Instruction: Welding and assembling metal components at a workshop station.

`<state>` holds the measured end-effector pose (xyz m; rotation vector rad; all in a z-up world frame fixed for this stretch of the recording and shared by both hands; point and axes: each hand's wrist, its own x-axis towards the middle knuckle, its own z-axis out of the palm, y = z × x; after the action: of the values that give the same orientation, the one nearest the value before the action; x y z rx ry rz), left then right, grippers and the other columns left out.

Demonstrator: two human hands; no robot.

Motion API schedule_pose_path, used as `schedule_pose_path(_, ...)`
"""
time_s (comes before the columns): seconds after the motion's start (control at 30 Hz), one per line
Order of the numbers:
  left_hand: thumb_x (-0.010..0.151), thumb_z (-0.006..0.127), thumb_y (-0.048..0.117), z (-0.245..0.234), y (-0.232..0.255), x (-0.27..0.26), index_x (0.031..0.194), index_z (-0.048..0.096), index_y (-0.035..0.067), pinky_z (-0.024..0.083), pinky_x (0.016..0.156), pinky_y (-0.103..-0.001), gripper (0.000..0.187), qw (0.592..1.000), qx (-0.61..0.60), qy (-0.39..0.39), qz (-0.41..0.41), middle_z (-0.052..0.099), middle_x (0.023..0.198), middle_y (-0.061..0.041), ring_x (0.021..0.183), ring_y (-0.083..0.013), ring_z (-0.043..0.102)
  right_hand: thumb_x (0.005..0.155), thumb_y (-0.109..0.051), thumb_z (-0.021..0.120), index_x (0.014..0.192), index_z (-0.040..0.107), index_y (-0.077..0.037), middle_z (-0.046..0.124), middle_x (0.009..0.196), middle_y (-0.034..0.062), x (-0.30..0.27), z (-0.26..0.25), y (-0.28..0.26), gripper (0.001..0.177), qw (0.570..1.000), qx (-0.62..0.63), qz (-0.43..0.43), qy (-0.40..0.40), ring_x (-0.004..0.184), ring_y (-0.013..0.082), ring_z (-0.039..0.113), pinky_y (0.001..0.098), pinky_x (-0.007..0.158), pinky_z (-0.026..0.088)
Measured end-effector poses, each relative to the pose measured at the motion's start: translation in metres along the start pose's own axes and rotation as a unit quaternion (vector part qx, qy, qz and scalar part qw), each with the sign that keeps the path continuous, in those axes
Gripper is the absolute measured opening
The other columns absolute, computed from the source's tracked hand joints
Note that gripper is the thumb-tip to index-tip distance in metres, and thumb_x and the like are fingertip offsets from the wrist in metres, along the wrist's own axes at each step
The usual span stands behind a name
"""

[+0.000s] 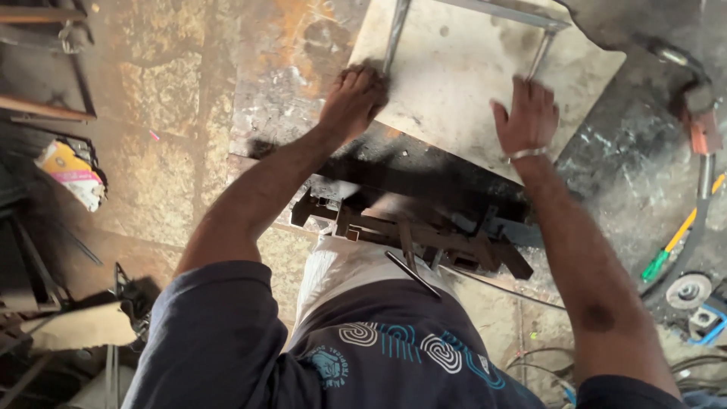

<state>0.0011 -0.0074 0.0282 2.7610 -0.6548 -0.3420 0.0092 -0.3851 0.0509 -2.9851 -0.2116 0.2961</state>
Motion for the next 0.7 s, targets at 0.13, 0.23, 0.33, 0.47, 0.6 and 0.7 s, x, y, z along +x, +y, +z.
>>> schedule_pose_path(0.13,0.105,0.055,0.045,0.001,-0.003,0.025,0.121,0.071,0.009,0.046,0.105,-0.058,0.042,0.997,-0.047,0.045,-0.048,0.066,0.121,-0.016,0.113,-0.0321,0.062,0.097,-0.035,0.082,0.14,0.061,-0.005,0.06,0.135,0.0169,0.099,-0.012,-0.023,0.057,0.98,-0.019,-0.142,0.141,0.125,0.0382,0.054,0.0567,0.096,0.047)
schedule_pose_path(0.23,0.107,0.047,0.059,-0.013,0.003,0.052,0.115,0.071,0.003,0.059,0.084,-0.048,0.061,0.982,-0.06,-0.08,-0.163,0.072,0.101,-0.013,0.087,-0.0256,0.069,0.097,-0.039,0.081,0.129,0.067,-0.007,0.065,0.124,0.0168,0.167,0.03,-0.004,0.048,0.965,-0.076,-0.199,0.156,0.117,0.0388,0.059,0.0573,0.09,0.048)
schedule_pose_path(0.33,0.114,0.042,0.047,0.011,-0.01,0.069,0.11,0.074,0.005,0.06,0.071,-0.04,0.052,0.952,-0.071,-0.201,-0.218,0.073,0.093,-0.01,0.074,-0.0203,0.069,0.102,-0.035,0.077,0.117,0.071,-0.008,0.07,0.114,0.0164,0.207,0.066,0.01,0.032,0.965,-0.109,-0.217,0.099,0.108,0.0383,0.065,0.0552,0.085,0.051)
schedule_pose_path(0.47,0.11,0.044,0.015,-0.007,-0.004,0.044,0.125,0.061,-0.002,0.061,0.053,-0.038,0.029,0.944,-0.073,-0.249,-0.206,0.073,0.095,-0.02,0.069,-0.023,0.074,0.102,-0.026,0.074,0.109,0.072,-0.01,0.072,0.109,0.016,0.177,0.065,-0.008,0.018,0.973,-0.121,-0.19,0.042,0.094,0.0377,0.069,0.0522,0.071,0.054)
schedule_pose_path(0.6,0.098,0.054,0.012,0.011,-0.01,0.005,0.127,0.059,-0.007,0.059,0.053,-0.037,0.035,0.974,-0.053,-0.142,-0.17,0.067,0.109,-0.022,0.078,-0.0272,0.071,0.096,-0.023,0.072,0.114,0.071,-0.012,0.073,0.116,0.0123,0.132,0.069,-0.023,0.021,0.971,-0.101,-0.197,0.092,0.099,0.0346,0.069,0.0498,0.078,0.056)
schedule_pose_path(0.7,0.084,0.06,0.018,0.021,-0.019,0.027,0.13,0.057,-0.003,0.057,0.045,-0.036,0.051,0.981,-0.016,0.19,-0.042,0.068,0.109,-0.023,0.086,-0.0288,0.074,0.093,-0.033,0.076,0.111,0.072,-0.013,0.073,0.11,0.0105,0.148,0.049,-0.034,0.027,0.964,-0.128,-0.198,0.119,0.097,0.0319,0.069,0.0519,0.078,0.056)
